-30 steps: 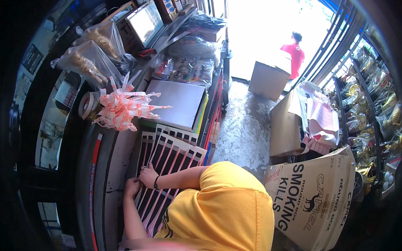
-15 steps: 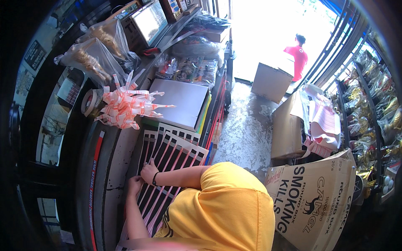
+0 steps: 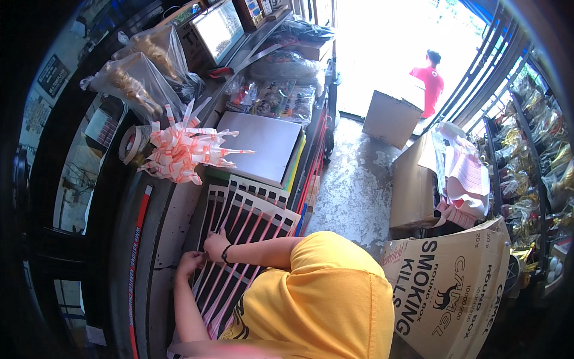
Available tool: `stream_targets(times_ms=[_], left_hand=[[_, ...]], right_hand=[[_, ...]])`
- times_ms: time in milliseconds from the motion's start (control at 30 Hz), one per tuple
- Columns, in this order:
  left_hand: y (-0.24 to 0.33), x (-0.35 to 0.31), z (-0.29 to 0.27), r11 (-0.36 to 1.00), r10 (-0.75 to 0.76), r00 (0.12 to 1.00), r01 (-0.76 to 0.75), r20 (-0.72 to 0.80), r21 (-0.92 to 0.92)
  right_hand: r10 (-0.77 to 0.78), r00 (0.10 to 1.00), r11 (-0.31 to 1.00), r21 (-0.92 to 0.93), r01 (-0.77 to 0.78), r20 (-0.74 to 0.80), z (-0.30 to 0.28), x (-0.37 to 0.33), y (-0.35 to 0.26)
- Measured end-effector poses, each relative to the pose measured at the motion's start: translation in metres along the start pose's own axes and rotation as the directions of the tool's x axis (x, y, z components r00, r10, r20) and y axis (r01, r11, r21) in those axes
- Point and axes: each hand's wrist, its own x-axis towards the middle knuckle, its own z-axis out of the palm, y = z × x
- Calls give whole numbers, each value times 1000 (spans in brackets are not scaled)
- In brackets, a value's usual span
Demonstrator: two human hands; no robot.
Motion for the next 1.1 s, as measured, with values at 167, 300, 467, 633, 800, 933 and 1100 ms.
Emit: stream_targets(times_ms=[167, 300, 467, 633, 800, 933, 1100], left_hand=[[-2, 3, 0, 995, 55, 998, -54, -10, 87], [-3, 4, 3, 982, 101, 992, -88, -71, 168], [-3, 3, 9, 971, 71, 990, -40, -125, 237], [-21, 13, 16, 849, 338, 921, -210, -193, 485], [-22, 15, 22, 946, 318, 889, -278, -330, 164], [-4, -15, 24, 878, 465, 793, -356, -394, 320], [6, -41, 41, 867, 399, 872, -259, -282, 427]], right_hand=[[-63, 996, 998, -33, 61, -61, 8, 1, 1], [-84, 993, 993, -94, 76, -80, 13, 0, -3], [-139, 983, 986, -110, 126, -116, 15, -4, -7], [-245, 964, 964, -137, 230, -106, 7, -6, -5], [-196, 978, 970, -129, 205, 74, -13, -6, 1], [-164, 965, 979, -83, 185, 207, -23, -1, 8], [-143, 954, 987, -30, 156, 264, -20, 4, 14]])
